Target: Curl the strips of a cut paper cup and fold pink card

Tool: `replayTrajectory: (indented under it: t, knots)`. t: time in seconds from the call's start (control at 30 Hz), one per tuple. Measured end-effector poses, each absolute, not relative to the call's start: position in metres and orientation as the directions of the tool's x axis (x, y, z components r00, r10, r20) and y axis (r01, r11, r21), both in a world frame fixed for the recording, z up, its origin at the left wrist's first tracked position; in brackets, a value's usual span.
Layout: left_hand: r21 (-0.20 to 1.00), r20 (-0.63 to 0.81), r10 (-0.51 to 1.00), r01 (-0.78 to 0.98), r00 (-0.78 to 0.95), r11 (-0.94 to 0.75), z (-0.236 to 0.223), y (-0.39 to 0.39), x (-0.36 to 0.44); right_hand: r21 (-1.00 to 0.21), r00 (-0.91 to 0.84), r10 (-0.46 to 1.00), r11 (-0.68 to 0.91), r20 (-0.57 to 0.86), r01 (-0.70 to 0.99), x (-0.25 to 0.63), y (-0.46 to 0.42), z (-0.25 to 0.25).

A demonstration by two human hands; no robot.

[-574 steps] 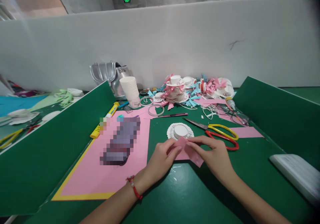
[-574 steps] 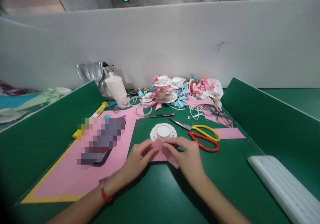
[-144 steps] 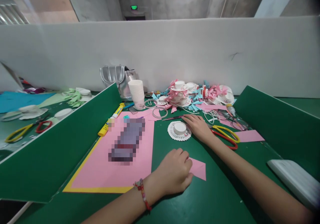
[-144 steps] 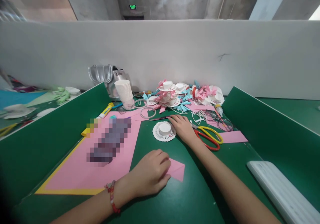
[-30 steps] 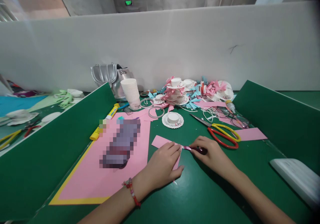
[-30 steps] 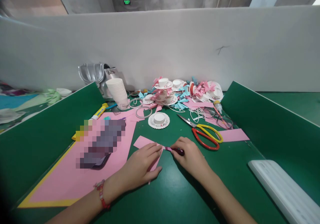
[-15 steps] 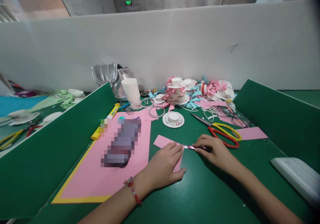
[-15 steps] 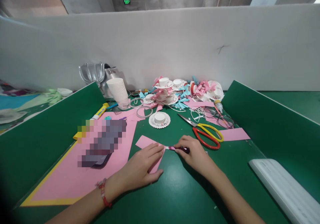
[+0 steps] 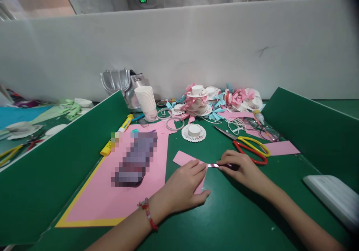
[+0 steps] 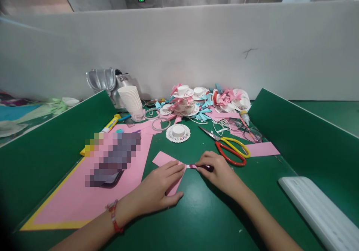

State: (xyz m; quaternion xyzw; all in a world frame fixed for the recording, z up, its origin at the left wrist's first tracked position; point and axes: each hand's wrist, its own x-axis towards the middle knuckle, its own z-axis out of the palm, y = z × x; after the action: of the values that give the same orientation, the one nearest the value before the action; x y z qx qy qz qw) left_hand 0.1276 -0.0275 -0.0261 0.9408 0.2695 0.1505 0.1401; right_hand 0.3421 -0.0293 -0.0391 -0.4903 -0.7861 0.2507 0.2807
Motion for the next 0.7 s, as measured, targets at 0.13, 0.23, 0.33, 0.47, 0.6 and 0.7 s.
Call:
replayTrajectory:
  t: [0.13,0.23,0.33,0.47,0.6,0.7]
  knots:
    - [0.343,0.214,0.552,0.467,0.806,-0.815,-0.026,-0.028,0.127,-0.658,-0.377,0.904,0.41,0.201,0.632,0.344,-0.028,-0.038]
    - [0.344,0.211,0.552,0.468,0.807,-0.814,-0.027,-0.028,0.127,-0.643,-0.388,0.9,0.419,0.199,0.642,0.348,-0.026,-0.038]
    - [0.343,0.201,0.557,0.475,0.806,-0.811,-0.026,-0.028,0.127,-0.629,-0.378,0.904,0.415,0.202,0.657,0.352,-0.024,-0.039]
    - [0.354,0.213,0.558,0.468,0.802,-0.809,-0.028,-0.027,0.128,-0.64,-0.376,0.906,0.408,0.195,0.651,0.353,-0.022,-0.041]
    - [0.358,0.267,0.631,0.533,0.729,-0.767,-0.033,-0.026,0.129,-0.654,-0.34,0.922,0.375,0.187,0.657,0.353,-0.022,-0.043]
    - [0.27,0.355,0.684,0.631,0.637,-0.728,-0.037,-0.025,0.131,-0.681,-0.311,0.934,0.344,0.177,0.646,0.354,-0.023,-0.039]
